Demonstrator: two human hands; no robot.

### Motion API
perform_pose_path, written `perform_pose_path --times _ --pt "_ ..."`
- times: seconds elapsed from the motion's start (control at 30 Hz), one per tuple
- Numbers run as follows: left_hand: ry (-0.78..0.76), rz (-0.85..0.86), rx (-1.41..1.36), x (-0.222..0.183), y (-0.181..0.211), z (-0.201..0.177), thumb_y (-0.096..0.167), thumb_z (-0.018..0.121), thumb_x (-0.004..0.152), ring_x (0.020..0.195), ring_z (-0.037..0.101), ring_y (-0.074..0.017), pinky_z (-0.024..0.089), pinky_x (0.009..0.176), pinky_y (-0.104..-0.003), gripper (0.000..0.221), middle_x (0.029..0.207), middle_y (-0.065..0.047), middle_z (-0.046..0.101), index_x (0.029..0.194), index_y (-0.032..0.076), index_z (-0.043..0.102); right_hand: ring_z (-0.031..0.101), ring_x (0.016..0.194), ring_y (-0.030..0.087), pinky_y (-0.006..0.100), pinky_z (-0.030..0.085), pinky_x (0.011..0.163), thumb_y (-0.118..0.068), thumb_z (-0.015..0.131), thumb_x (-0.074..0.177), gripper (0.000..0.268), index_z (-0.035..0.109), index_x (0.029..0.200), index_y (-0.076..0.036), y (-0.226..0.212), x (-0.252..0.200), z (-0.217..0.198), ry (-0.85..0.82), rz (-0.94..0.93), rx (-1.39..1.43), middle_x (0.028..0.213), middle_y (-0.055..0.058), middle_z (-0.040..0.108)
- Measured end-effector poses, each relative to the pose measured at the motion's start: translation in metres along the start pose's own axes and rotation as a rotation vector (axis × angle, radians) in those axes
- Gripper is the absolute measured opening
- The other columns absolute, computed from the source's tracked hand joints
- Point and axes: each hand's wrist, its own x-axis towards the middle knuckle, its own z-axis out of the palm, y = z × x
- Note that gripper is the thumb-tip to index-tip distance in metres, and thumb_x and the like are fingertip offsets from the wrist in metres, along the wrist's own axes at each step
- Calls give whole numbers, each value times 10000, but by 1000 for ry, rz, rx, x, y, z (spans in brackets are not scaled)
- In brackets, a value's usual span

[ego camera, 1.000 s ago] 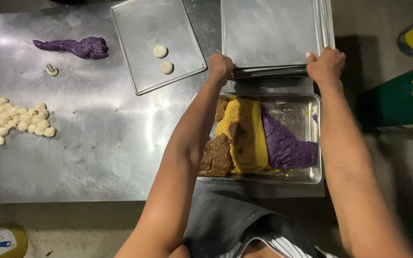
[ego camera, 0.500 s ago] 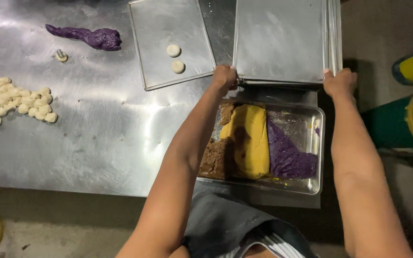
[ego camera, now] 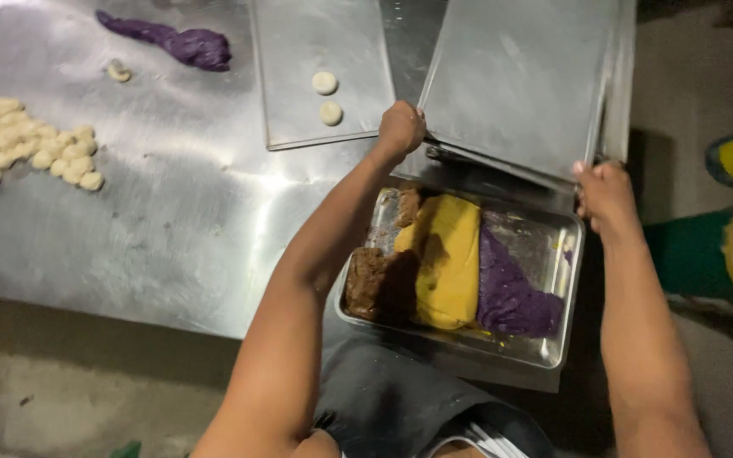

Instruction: Preparing and shaping dough for doughnuts on a metal table in a bakery.

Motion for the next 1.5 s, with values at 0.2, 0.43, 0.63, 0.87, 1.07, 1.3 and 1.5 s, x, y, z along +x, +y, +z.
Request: perform_pose_path --times 0.2,0.43,0.63,0.87,1.07,1.3,1.5 --pt "-68 116 24 -19 -96 -18 260 690 836 827 704 -468 545 725 -541 287 801 -315 680 770 -18 715 542 1259 301 596 453 960 -520 597 1006 471 587 1293 -147 33 -7 8 -316 285 430 1382 87 589" --pt "-33 187 -79 -157 -121 -13 248 663 841 828 697 -469 558 747 -527 219 823 -273 697 841 41 736 407 1415 392 783 253 1094 -450 590 1001 631 430 1488 -81 11 -21 41 -333 320 425 1543 117 437" --pt "3 42 -118 -271 -104 -92 245 606 972 828 674 -497 518 723 -559 267 841 -297 681 873 7 671 515 1400 331 767 318 1070 -250 599 947 453 595 1355 -52 7 -66 85 -12 378 453 1512 127 521" --pt "-27 24 -178 -393 -199 -297 218 526 1033 774 601 -420 467 721 -520 270 816 -205 607 871 12 594 556 1370 342 671 386 1117 -258 658 948 504 554 1392 -44 8 -243 214 -158 332 771 1427 120 578" --pt "-12 126 -131 -438 -356 -461 194 575 1005 769 597 -427 477 694 -503 218 819 -208 600 900 8 618 578 1357 341 611 384 1150 -264 583 962 499 559 1411 -46 -24 -424 412 -244 413 1065 1421 122 625" --pt "-193 -60 161 -414 -520 -530 170 627 966 908 644 -471 491 770 -548 186 890 -244 679 872 20 683 617 1294 359 608 413 1127 -328 561 920 525 611 1376 -72 -62 -526 549 -179 556 1061 1396 117 655" --pt "-271 -95 290 -331 -529 -546 202 637 949 988 667 -455 526 843 -541 184 980 -224 718 888 49 719 606 1327 375 629 434 1104 -263 549 852 515 639 1321 -70 -82 -518 596 -96 522 1147 1417 141 645"
